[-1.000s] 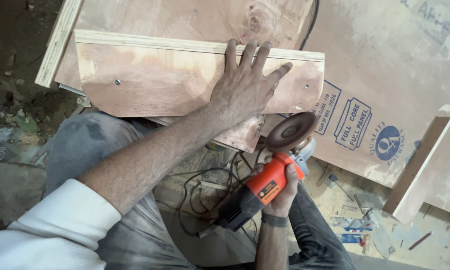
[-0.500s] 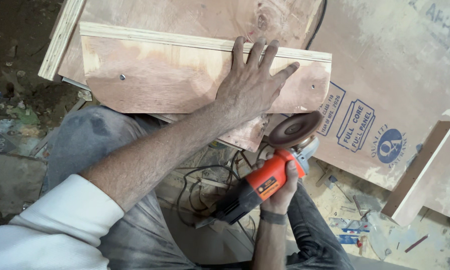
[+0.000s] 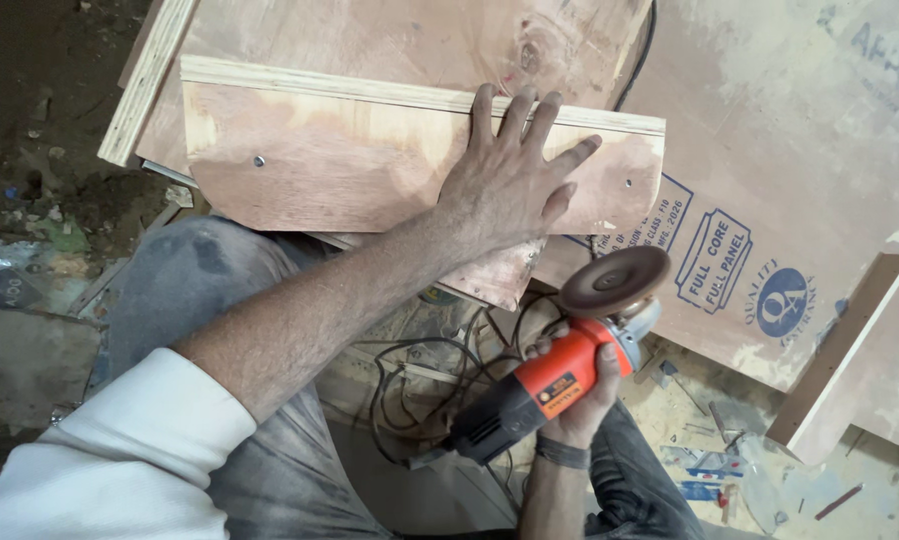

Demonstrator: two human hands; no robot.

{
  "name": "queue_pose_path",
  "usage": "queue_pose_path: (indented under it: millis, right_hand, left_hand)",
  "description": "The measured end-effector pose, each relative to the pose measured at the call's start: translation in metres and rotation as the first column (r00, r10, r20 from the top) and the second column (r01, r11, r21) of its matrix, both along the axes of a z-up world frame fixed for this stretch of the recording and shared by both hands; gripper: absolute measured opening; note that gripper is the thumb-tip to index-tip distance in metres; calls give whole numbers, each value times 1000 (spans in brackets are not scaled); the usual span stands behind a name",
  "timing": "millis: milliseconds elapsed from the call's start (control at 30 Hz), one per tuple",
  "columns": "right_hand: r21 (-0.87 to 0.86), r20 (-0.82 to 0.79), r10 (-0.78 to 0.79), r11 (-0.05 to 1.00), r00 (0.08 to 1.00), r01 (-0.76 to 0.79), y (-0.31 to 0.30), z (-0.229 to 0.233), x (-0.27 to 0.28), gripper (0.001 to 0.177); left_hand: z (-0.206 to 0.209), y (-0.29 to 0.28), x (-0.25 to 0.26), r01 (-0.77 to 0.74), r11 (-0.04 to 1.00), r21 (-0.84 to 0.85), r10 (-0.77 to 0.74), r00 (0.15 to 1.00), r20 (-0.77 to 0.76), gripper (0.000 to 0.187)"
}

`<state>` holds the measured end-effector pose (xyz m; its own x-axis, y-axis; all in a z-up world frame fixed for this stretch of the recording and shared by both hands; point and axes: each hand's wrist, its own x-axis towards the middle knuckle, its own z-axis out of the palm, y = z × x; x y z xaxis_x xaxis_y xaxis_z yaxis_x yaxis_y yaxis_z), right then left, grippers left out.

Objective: The person uses a power sander to smooth the edges and surfaces of several wooden boards, turning the pieces over and holding them by hand to sand different sides.

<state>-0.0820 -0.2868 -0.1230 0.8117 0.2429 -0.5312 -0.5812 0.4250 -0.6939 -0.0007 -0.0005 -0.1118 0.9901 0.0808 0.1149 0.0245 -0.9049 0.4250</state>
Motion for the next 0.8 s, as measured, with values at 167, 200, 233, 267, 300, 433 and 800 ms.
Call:
queue_pose_path:
  millis: [167,200,233,267,300,433,800]
  right_hand:
    - [-42,37,25,999,999,-24,-22,22,6,61]
    - [-39,37,17,999,999,-16,-28,26,6,61]
    - [16,56,38,999,998,-39,-35,29,6,61]
    - [70,75,56,996,996,-61,-44,32,5,62]
    - [73,75,46,996,996,-52,-53,34,3,62]
    - [152,61,49,987,997,-58,-85,43,0,59]
    - [175,65,106,978,992,-116,-53,20,4,57]
  left_hand:
    - [8,12,-6,119,992,41,-116,991,-66,112]
    - [9,13,-5,162,984,79,-159,987,-37,139]
    - [11,15,-4,170,982,83,-167,985,-37,139]
    - [12,17,-3,207,974,88,-191,968,-165,128]
    - [13,17,-2,244,966,89,-209,934,-291,120]
    - [20,22,-2,262,963,70,-233,932,-276,114]
    - [39,19,-6,283,952,119,-236,922,-308,115]
